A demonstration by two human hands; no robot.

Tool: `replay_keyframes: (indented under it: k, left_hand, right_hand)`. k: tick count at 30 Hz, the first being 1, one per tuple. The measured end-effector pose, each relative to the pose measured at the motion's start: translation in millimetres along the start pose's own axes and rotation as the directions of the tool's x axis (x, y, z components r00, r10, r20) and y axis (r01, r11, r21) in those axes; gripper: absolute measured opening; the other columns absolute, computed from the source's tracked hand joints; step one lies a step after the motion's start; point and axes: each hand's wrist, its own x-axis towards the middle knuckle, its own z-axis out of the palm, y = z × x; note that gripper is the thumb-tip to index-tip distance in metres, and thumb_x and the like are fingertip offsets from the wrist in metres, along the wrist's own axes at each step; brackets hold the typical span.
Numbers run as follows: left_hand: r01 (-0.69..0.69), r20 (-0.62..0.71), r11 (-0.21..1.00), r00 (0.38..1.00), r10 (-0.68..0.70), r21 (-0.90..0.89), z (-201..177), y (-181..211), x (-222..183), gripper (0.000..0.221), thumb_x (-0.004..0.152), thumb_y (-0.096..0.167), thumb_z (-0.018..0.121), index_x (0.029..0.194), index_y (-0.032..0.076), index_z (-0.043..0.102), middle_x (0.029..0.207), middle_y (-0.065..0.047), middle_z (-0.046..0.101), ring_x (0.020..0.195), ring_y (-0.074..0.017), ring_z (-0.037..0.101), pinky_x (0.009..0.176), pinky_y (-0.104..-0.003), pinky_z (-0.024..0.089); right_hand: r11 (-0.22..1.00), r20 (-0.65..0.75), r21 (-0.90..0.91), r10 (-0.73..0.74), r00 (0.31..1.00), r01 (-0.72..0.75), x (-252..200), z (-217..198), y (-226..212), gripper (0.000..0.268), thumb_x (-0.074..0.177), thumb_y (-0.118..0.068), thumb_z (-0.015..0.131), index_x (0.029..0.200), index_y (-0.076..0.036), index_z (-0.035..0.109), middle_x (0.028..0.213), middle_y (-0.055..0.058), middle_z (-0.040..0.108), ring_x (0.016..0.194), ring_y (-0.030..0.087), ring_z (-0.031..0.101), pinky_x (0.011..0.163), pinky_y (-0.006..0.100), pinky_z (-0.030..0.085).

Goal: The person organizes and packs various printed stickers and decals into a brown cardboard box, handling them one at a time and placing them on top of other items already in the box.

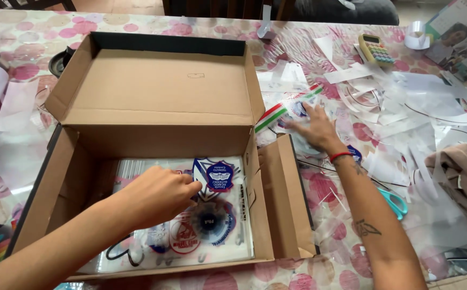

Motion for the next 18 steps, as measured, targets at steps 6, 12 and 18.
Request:
replay_keyframes:
  k: [6,12,18]
  left_hand:
    - [-0.014,-0.034,1.0,0.999,0.014,0.005,-3.8,0.0,-8.9,0.015,0.093,0.033,0.064,0.099,0.018,0.063,0.082,-0.002,0.071,0.077,-0.0314,0.074,0.059,-0.045,0.06]
    - [0.034,-0.052,0.999,0.998,-0.033,0.005,-13.7,6.3,-9.3,0.015,0.093,0.033,0.064,0.098,0.019,0.064,0.081,-0.001,0.069,0.075,-0.0317,0.074,0.058,-0.044,0.059]
    - [0.143,-0.148,0.964,0.973,-0.178,-0.222,-39.9,18.6,19.8,0.027,0.09,0.046,0.067,0.1,0.021,0.068,0.085,-0.002,0.075,0.077,-0.0332,0.075,0.062,-0.047,0.059]
  right_hand:
    - [0.987,-0.35,-0.141,-0.12,0.929,0.074,68.0,44.9,103.8,0.019,0.092,-0.04,0.061,0.105,-0.044,0.074,0.101,-0.01,0.077,0.095,0.021,0.075,0.084,0.044,0.061]
    - [0.909,-0.488,-0.014,-0.37,0.791,0.416,9.5,-24.6,89.3,0.011,0.092,-0.015,0.081,0.102,-0.011,0.077,0.095,0.013,0.076,0.089,0.033,0.074,0.077,0.043,0.063]
    - [0.702,-0.314,0.637,-0.142,0.939,0.319,-77.6,-101.0,13.2,0.018,0.105,-0.008,0.068,0.121,-0.004,0.06,0.102,0.016,0.073,0.087,0.023,0.073,0.077,0.038,0.065]
